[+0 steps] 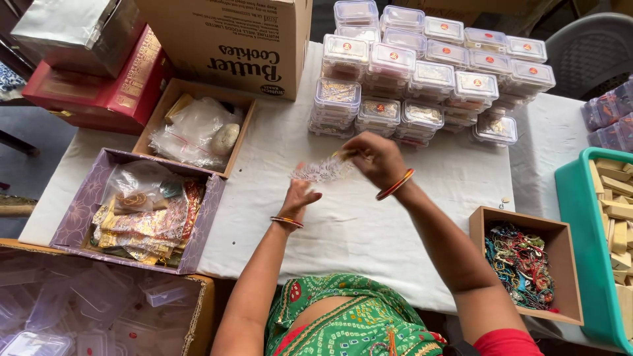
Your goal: The person packs jewelry into small plastic containers. They pick up a beaded necklace, place it into a clear plastic bag, wrap it in decorative paper, and then place the wrapped bundle into a small plastic container. The container is then stacked with others on the table.
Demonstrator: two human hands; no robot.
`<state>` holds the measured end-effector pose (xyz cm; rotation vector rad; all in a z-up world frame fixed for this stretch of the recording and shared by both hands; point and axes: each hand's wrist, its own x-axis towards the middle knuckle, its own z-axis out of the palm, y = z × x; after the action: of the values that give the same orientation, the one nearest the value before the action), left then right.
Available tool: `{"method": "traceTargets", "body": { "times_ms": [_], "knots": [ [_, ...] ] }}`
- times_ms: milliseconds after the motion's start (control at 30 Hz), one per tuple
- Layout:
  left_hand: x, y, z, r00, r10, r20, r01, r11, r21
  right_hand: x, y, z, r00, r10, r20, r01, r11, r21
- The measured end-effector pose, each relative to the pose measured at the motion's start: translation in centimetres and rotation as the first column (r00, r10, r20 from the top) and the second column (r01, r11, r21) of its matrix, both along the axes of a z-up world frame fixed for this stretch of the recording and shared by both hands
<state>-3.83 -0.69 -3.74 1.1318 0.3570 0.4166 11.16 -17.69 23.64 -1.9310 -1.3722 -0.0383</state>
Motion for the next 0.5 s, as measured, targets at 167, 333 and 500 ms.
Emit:
{"method": "traceTargets", "body": {
  "times_ms": [167, 333, 500],
  "knots": [
    [0.2, -0.4, 4.5, 0.933, -0.341, 0.119, 0.36, 0.851, -0.382, 5.5, -3.9, -5.9, 0.714, -0.108, -0.692, 0.129, 0.991, -0.022],
    [0.3, -0.7, 0.2, 0.89, -0.341, -0.302, 0.338, 0.939, -0.063, 8.2, -8.7, -22.5, 0.475, -0.361, -0.803, 0.218, 0.932, -0.29],
    [1.4, -0.1, 2.1, 0.782, 0.003, -0.624, 0.447, 0.695, 0.563, 6.8, -10.9, -28.5, 0.404, -0.433, -0.806, 0.291, 0.896, -0.335]
  ]
}}
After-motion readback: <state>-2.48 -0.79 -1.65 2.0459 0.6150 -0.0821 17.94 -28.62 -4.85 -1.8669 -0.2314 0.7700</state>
